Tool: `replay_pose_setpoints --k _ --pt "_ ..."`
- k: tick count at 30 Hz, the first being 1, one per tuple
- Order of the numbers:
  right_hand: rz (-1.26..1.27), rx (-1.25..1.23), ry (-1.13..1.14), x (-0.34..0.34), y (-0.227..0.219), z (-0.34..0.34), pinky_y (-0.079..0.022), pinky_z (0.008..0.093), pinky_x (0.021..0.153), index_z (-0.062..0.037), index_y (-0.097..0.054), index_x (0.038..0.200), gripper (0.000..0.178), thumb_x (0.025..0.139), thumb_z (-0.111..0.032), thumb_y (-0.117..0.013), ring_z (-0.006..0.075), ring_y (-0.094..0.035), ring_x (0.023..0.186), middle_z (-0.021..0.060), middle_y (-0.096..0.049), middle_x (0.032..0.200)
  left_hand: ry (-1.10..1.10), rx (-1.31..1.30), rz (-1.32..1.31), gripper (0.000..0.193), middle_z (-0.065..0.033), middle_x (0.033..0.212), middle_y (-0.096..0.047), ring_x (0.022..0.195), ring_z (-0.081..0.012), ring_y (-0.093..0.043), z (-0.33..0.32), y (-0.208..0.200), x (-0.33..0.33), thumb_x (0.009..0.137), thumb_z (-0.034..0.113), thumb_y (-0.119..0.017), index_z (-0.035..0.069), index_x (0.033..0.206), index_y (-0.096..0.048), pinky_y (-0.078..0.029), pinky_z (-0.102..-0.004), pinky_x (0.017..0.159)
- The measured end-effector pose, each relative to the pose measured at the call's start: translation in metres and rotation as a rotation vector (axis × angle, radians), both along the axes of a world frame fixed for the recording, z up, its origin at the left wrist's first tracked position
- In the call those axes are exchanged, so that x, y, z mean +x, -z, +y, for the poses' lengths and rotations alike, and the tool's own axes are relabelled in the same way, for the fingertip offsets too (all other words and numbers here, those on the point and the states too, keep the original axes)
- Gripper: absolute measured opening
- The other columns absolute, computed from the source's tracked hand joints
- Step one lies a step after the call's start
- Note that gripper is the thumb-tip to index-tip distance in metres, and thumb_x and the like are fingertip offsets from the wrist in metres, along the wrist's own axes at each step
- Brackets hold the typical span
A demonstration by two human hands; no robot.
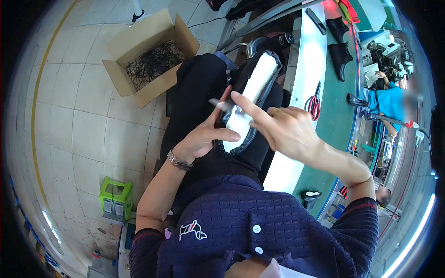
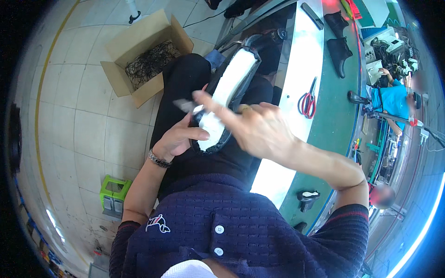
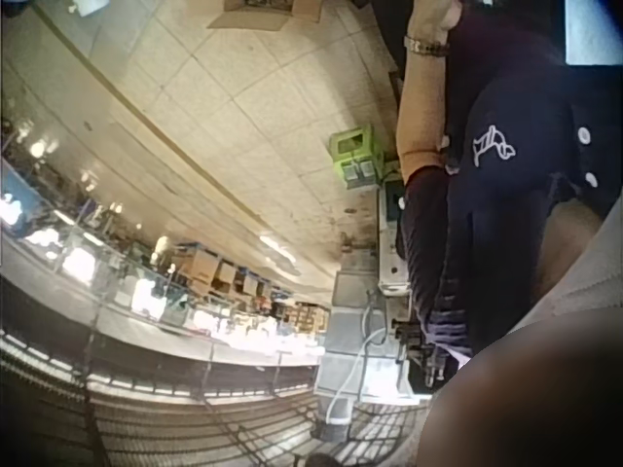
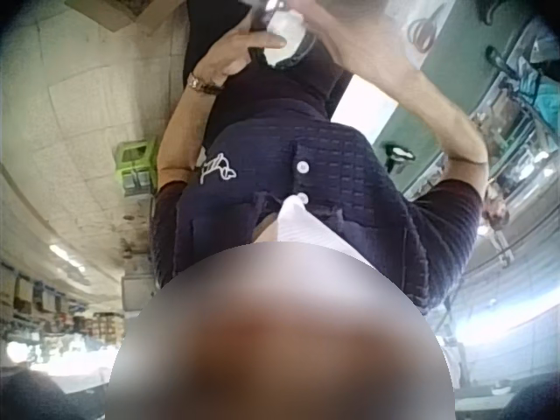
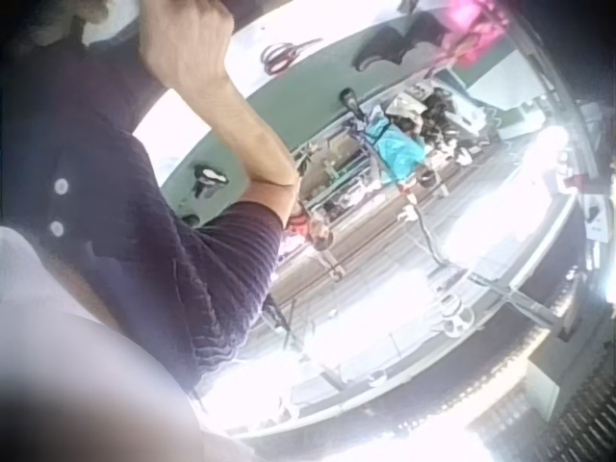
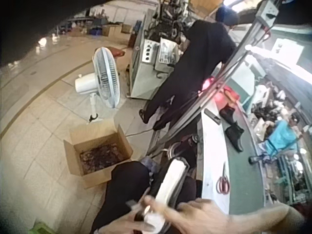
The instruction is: Apply adhesive and use pliers to stretch and secure the shoe upper to the insole.
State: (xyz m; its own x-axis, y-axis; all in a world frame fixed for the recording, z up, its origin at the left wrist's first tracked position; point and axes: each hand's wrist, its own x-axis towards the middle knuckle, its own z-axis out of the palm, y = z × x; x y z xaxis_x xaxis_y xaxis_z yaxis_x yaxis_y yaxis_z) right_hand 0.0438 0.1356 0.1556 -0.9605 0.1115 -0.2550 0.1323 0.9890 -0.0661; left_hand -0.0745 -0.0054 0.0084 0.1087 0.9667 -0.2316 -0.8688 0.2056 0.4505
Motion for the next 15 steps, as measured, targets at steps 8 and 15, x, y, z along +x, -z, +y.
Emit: replay_pose_setpoints --k 8,15 --pt "-0.113 0.196 -0.172 0.025 -0.013 0.007 -0.056 0.0293 0.055 -0.0456 -0.038 0.142 0.079 0.080 -0.002 -0.058 0.0230 -0.064 0.079 0.0121 -0.058 0.090 -0.088 0.153 -0.270 0.066 -0.0041 0.159 -0.016 0.143 -0.0200 -0.024 -0.005 0.013 0.012 0.103 0.038 -0.039 0.028 0.155 0.000 -0.028 -0.0412 0.113" --pt "-0.137 0.244 -0.270 0.022 -0.013 0.004 -0.055 0.0263 0.055 -0.0443 -0.042 0.141 0.073 0.081 -0.005 -0.057 0.0201 -0.064 0.078 0.0138 -0.061 0.090 -0.199 0.050 -0.104 0.062 -0.0084 0.157 -0.020 0.142 -0.0203 -0.026 -0.002 -0.009 0.023 0.104 0.033 -0.038 0.019 0.155 -0.005 -0.026 -0.0383 0.114"
